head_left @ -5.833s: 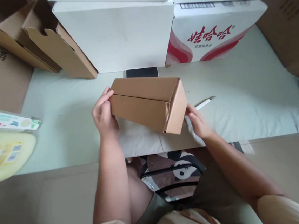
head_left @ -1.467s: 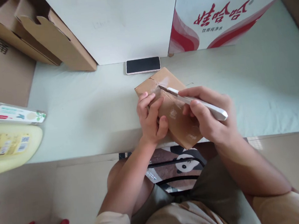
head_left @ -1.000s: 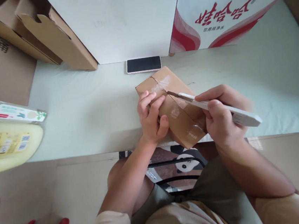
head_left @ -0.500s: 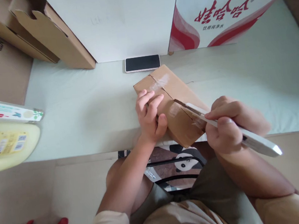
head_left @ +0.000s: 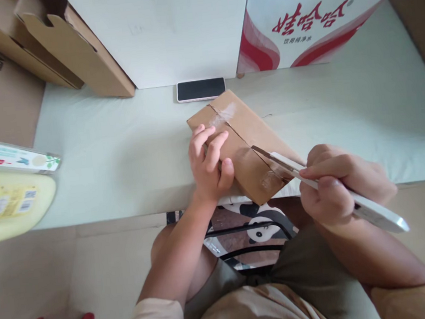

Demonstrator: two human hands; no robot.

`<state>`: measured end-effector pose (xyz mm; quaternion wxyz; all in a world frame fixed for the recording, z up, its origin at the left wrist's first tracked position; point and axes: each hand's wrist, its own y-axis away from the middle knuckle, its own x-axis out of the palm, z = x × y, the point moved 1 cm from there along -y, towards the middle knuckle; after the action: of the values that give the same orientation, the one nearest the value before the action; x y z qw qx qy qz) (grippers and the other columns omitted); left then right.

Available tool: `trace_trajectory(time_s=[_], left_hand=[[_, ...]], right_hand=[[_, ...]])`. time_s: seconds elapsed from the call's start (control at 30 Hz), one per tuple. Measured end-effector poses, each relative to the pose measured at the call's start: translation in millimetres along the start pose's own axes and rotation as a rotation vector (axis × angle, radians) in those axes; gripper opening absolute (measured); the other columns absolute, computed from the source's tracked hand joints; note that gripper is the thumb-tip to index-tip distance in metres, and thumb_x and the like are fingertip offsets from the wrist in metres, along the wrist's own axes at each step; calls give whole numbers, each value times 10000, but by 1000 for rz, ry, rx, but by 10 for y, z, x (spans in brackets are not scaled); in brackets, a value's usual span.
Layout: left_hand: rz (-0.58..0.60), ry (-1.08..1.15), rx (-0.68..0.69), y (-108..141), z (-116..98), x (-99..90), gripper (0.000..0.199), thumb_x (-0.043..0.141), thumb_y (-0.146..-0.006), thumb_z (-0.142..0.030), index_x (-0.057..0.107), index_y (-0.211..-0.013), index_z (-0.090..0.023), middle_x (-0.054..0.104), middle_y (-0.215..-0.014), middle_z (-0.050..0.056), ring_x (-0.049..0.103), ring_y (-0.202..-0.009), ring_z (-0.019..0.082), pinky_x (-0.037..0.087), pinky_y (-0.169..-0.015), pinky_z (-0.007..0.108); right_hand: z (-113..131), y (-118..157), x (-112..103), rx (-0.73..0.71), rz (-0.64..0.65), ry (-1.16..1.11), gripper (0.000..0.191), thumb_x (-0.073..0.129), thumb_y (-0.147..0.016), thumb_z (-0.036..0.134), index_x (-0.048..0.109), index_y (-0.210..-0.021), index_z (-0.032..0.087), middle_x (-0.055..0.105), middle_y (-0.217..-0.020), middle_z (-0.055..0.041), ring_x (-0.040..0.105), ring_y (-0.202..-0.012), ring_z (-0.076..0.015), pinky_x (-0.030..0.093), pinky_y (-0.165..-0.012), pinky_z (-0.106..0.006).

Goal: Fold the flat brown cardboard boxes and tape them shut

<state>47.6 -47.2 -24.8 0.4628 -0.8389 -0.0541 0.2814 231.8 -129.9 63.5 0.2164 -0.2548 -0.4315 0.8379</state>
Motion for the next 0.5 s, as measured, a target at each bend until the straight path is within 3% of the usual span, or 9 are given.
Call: trace_trajectory(time_s=[0.07,0.23,0.5], left_hand=[[2,-13,-8,3,-3,8,545,296,-1070,-510,659,-1329,-195,624,-1340,156,578,-1396,327,459,-1234,555],[18,-37,-32,13,1,20,594,256,-1070,-547,666,-1315,-193,632,-1336,159,584,-1400,328,450,-1241,561],[23,-21,-51,13,-2,27,632,239,-1070,-582,680,-1308,-198,630,-1341,156,574,-1406,327,435,-1251,556]], right_hand=[[15,13,-3,-66,-62,-28,229,531,-899,155,595,-690,224,454,-506,49,375,-388,-83,258,-378,-268],[0,87,-23,47,-62,0,237,520,-898,213,599,-676,232,447,-491,42,405,-371,-107,264,-366,-280],[-46,155,-86,37,-52,-35,229,522,-917,233,627,-714,239,453,-498,39,382,-374,-110,240,-399,-291]])
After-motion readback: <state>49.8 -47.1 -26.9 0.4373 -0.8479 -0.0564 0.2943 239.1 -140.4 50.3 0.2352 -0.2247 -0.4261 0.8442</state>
